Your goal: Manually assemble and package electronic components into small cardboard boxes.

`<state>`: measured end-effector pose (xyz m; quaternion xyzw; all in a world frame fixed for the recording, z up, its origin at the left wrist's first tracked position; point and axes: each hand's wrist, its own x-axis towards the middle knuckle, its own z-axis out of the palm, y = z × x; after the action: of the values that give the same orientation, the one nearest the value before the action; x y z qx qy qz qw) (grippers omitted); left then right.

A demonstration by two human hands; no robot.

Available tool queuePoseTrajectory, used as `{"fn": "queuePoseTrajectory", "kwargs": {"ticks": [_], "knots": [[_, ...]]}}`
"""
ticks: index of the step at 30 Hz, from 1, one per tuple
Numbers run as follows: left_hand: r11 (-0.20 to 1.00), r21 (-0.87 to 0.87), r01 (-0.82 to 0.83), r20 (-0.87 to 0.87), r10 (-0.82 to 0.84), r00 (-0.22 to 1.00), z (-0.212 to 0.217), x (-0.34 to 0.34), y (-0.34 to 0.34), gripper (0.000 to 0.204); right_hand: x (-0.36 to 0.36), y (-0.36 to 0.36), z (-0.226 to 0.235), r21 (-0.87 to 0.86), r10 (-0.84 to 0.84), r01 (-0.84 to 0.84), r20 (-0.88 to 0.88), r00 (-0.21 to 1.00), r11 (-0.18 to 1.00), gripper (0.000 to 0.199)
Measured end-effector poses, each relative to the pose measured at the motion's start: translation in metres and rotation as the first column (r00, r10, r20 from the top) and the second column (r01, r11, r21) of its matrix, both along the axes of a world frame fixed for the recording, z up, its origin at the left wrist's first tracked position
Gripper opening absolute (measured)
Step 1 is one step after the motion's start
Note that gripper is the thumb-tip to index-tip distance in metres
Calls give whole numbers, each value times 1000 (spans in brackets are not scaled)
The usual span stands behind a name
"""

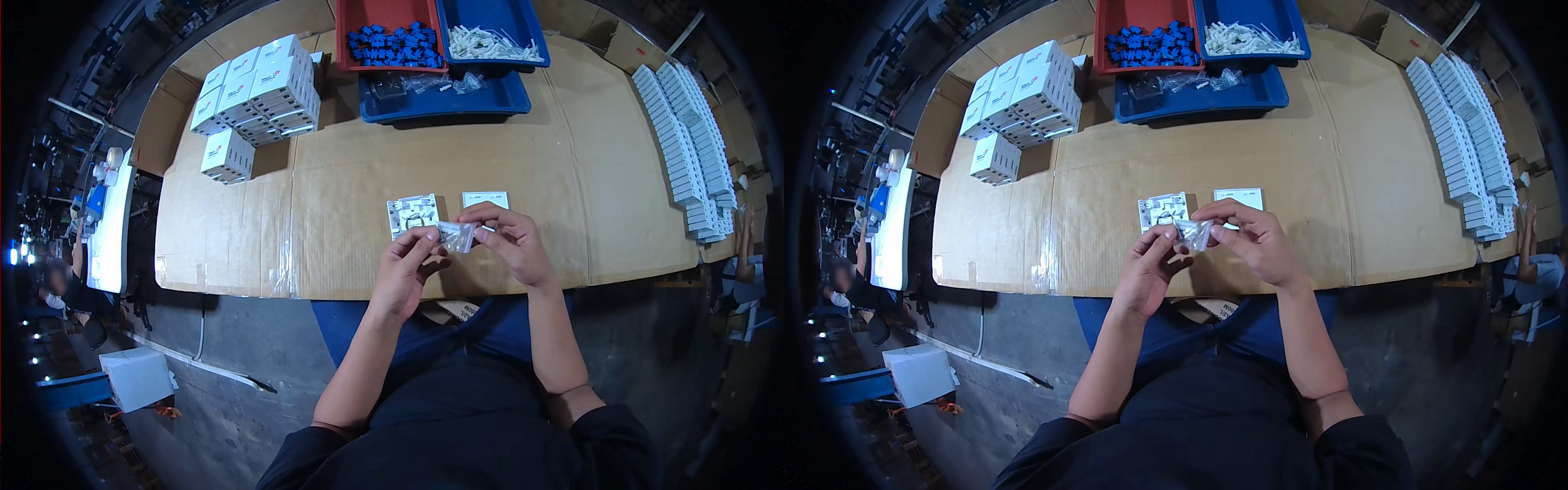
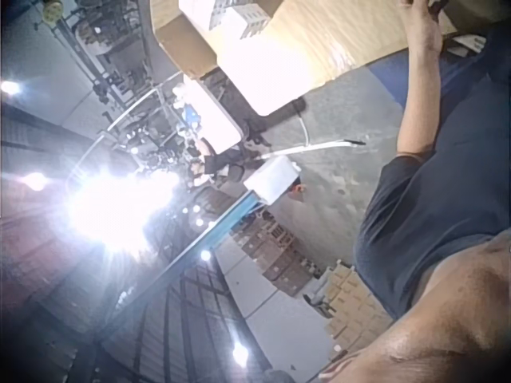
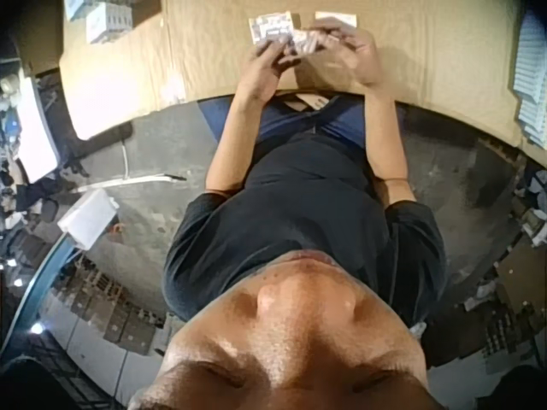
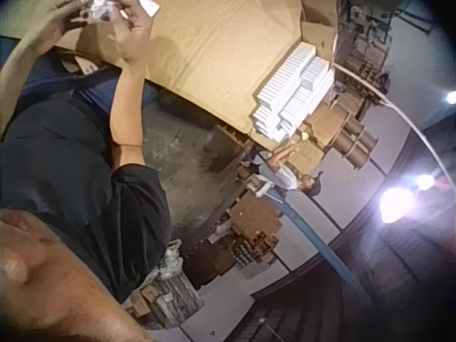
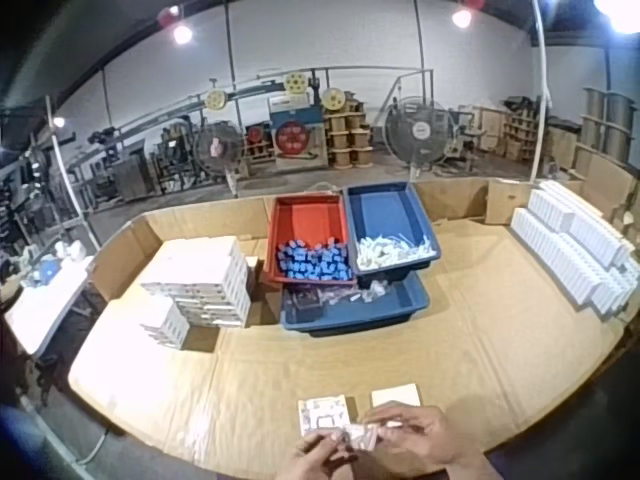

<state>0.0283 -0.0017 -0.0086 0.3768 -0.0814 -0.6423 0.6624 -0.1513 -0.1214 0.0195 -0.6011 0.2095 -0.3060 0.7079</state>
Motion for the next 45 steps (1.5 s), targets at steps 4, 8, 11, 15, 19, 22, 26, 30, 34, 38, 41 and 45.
{"fn": "queuePoseTrajectory", "kwargs": {"ticks": [4,8,11,15,19,22,26,30,34,38,41,45], "knots": [[995,28,-98,207,91,974,-4,-2,-4,15,6,6,-1,131,-32,31,1,999,991,34],[988,-23,-156,376,153,914,-13,-2,-4,16,17,13,-9,62,-22,28,-89,996,998,33],[988,-24,-151,440,146,886,-8,-4,-4,17,20,14,-15,96,-50,63,-124,991,993,33],[987,-81,-137,500,159,851,3,-5,-4,22,20,12,-21,105,-49,63,-129,990,992,32],[992,-47,-116,432,125,893,-3,0,-4,24,21,14,-16,181,-38,60,-123,992,982,32],[986,-93,-139,484,167,859,-11,0,-3,25,23,15,-19,165,-26,48,-137,990,985,31],[983,-105,-153,538,185,822,-15,-1,-2,23,22,14,-26,179,-45,70,-139,989,981,30],[996,-58,-74,625,94,775,-13,4,1,23,22,11,-30,180,-45,70,-139,989,981,30],[994,-35,-107,552,108,827,-12,5,3,23,23,15,-29,156,-4,27,-145,989,987,31],[988,-69,-140,604,153,782,-30,9,6,23,26,17,-29,146,3,24,-180,984,989,29],[993,-63,-98,683,115,721,-24,14,8,24,26,14,-31,115,-40,78,-305,951,990,27],[988,-151,-30,926,152,346,-24,32,2,21,39,11,-39,-151,-188,143,-352,917,978,18]]}}
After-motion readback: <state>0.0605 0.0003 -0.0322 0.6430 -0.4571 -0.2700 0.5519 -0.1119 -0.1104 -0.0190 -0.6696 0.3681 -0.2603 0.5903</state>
